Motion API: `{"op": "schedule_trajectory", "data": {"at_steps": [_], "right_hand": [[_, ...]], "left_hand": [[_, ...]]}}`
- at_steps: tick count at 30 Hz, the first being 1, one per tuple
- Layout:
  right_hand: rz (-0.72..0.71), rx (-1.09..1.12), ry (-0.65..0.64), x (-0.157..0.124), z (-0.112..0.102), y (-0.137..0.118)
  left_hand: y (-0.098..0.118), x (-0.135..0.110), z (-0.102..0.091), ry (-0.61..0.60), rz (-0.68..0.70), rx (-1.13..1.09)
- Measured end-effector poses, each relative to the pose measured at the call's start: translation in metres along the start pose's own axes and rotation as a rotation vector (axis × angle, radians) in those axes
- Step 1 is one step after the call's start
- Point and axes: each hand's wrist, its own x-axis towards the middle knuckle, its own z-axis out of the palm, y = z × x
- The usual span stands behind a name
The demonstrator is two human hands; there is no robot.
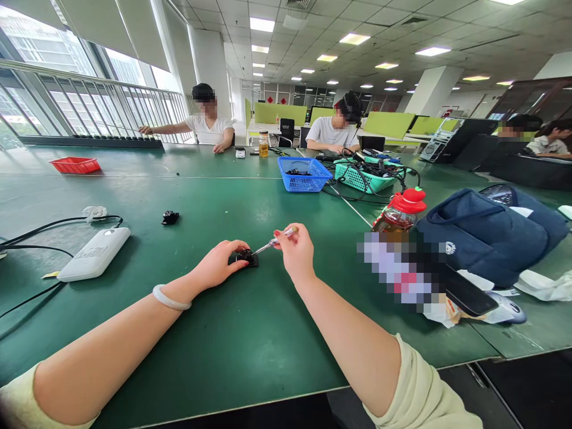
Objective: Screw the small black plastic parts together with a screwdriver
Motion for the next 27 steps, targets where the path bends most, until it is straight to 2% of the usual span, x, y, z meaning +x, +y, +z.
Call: {"op": "schedule_trajectory", "data": {"at_steps": [6, 11, 15, 21, 27], "right_hand": [[0.153, 0.093, -0.005, 0.004, -0.002, 0.006], [0.193, 0.143, 0.029, 0.007, -0.004, 0.007], [0.053, 0.101, 0.005, 0.005, -0.007, 0.000], [-0.209, 0.002, -0.213, -0.011, -0.001, -0.009], [-0.490, -0.217, -0.348, -0.025, 0.001, -0.014]], "left_hand": [[0.001, -0.001, -0.001, -0.010, -0.006, 0.004], [-0.001, -0.001, 0.001, 0.005, -0.017, 0.015], [0.000, -0.001, 0.000, -0.010, -0.023, 0.012], [0.002, -0.001, -0.002, -0.024, -0.001, 0.002], [0.002, 0.000, -0.002, -0.024, 0.008, 0.001]]}}
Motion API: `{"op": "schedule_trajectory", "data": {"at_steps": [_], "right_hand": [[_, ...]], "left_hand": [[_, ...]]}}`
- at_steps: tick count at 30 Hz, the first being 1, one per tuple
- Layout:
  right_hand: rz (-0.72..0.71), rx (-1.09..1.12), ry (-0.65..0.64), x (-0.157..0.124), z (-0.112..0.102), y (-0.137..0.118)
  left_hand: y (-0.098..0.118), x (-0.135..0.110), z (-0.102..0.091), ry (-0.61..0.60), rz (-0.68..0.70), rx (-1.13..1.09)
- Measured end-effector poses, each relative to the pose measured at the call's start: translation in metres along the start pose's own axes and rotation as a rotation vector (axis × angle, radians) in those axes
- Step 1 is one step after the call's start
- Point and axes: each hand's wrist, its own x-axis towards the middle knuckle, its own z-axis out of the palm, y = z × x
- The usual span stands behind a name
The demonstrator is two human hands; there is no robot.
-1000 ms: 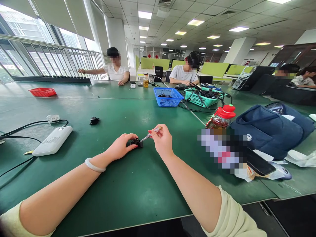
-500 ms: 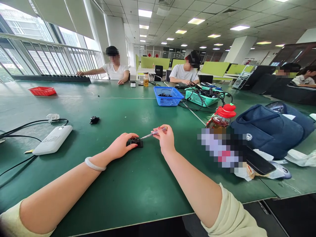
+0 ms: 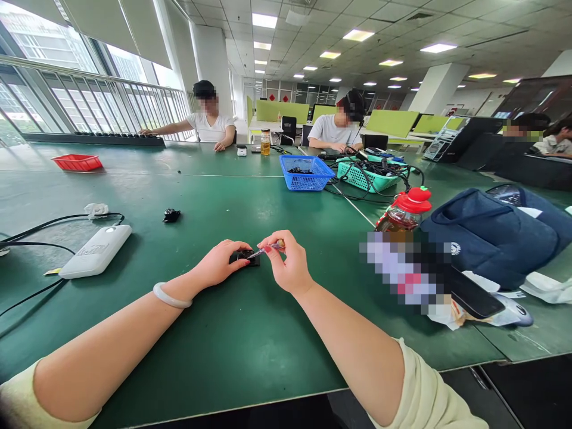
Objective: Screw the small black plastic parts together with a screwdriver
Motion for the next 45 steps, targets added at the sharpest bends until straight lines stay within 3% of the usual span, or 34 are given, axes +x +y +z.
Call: {"op": "schedule_trajectory", "data": {"at_steps": [7, 11, 14, 30, 33, 41, 45], "right_hand": [[-0.500, -0.326, -0.330, -0.003, 0.004, -0.012], [-0.698, -0.416, -0.385, -0.006, 0.010, -0.010], [-0.746, -0.457, -0.388, -0.007, 0.011, -0.008], [-0.668, -0.456, -0.221, 0.002, 0.005, -0.009], [-0.571, -0.408, -0.186, 0.002, 0.004, -0.005], [-0.112, -0.369, -0.051, 0.006, -0.002, 0.008], [-0.012, -0.262, 0.072, 0.006, -0.005, 0.006]], "left_hand": [[0.001, 0.001, 0.001, 0.006, 0.017, -0.010], [0.001, 0.001, 0.002, 0.024, -0.007, -0.021], [0.000, 0.000, 0.002, 0.038, -0.019, -0.020], [-0.004, 0.000, 0.003, 0.027, -0.031, -0.039], [-0.006, 0.001, 0.004, 0.019, -0.040, -0.022], [-0.005, 0.001, 0.005, 0.002, -0.029, -0.049], [-0.004, -0.001, 0.004, -0.002, -0.030, -0.042]]}}
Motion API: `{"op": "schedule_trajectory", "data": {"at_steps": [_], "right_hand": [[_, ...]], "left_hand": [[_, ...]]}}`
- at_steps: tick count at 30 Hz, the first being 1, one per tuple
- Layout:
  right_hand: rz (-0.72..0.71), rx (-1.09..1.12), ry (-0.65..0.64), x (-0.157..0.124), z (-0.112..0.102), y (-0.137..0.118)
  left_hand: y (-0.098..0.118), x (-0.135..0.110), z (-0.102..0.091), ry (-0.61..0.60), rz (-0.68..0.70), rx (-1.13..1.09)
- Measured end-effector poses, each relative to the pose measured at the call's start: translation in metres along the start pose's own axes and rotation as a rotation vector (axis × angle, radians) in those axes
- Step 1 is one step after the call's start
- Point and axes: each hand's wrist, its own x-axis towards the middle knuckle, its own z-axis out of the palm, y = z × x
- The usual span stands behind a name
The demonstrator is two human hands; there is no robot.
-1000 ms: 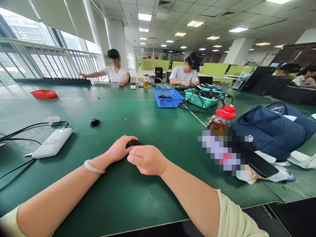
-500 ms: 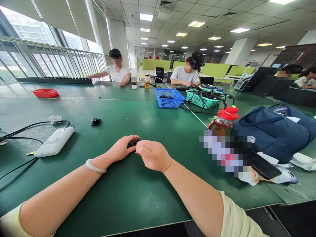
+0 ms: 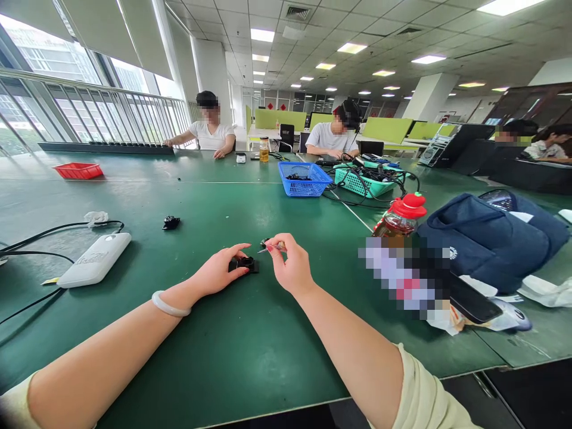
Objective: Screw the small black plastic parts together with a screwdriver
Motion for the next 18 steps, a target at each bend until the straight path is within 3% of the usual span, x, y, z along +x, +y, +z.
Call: {"op": "schedule_trajectory", "data": {"at_steps": [3, 8, 18], "right_hand": [[-0.026, 0.072, -0.007, -0.003, -0.001, -0.008], [-0.089, 0.041, -0.175, -0.008, 0.006, -0.015], [0.062, 0.070, -0.227, -0.005, 0.012, -0.009]], "left_hand": [[0.000, -0.001, 0.000, 0.003, 0.015, 0.022], [0.001, 0.000, 0.000, -0.005, 0.020, 0.048], [0.004, -0.001, -0.003, 0.029, 0.089, 0.038]]}}
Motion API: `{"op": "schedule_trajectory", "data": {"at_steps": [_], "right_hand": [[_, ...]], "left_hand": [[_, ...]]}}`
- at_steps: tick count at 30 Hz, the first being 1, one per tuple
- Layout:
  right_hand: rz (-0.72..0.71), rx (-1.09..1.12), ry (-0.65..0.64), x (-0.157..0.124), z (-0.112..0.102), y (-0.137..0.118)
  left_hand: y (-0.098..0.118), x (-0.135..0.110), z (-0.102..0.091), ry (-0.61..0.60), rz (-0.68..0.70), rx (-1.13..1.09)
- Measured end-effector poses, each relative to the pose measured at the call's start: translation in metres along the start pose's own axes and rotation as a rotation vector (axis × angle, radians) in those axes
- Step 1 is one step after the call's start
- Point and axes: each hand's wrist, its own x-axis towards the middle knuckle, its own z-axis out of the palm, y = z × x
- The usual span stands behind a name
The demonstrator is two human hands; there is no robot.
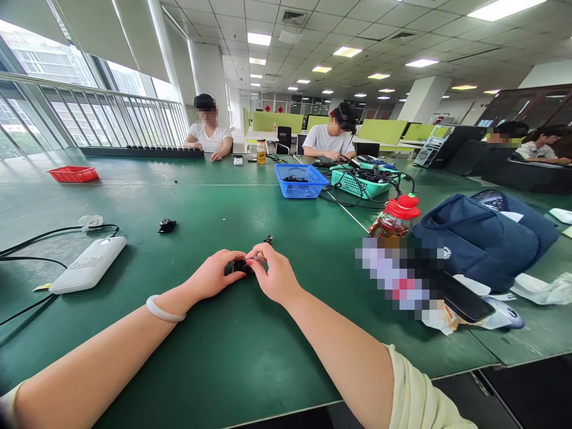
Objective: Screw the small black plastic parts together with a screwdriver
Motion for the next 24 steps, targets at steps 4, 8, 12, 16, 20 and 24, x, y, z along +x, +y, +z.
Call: {"op": "schedule_trajectory", "data": {"at_steps": [4, 8, 12, 16, 20, 24], "right_hand": [[0.022, 0.012, -0.008, 0.001, 0.000, 0.001], [0.008, 0.019, -0.009, 0.000, -0.001, 0.001], [-0.155, 0.026, 0.090, -0.002, -0.006, -0.007], [-0.298, -0.069, 0.203, 0.000, -0.013, -0.010], [-0.182, -0.143, 0.211, 0.007, -0.017, 0.008], [0.076, -0.057, 0.240, 0.012, -0.017, 0.033]], "left_hand": [[0.000, 0.000, -0.001, 0.020, 0.025, 0.005], [-0.001, -0.001, -0.001, 0.098, 0.051, 0.024], [0.000, -0.001, -0.001, 0.222, 0.108, 0.119], [-0.002, -0.001, -0.002, 0.341, -0.014, 0.255], [-0.007, -0.003, -0.001, 0.277, -0.225, 0.380], [-0.007, -0.006, -0.003, 0.130, -0.318, 0.445]]}}
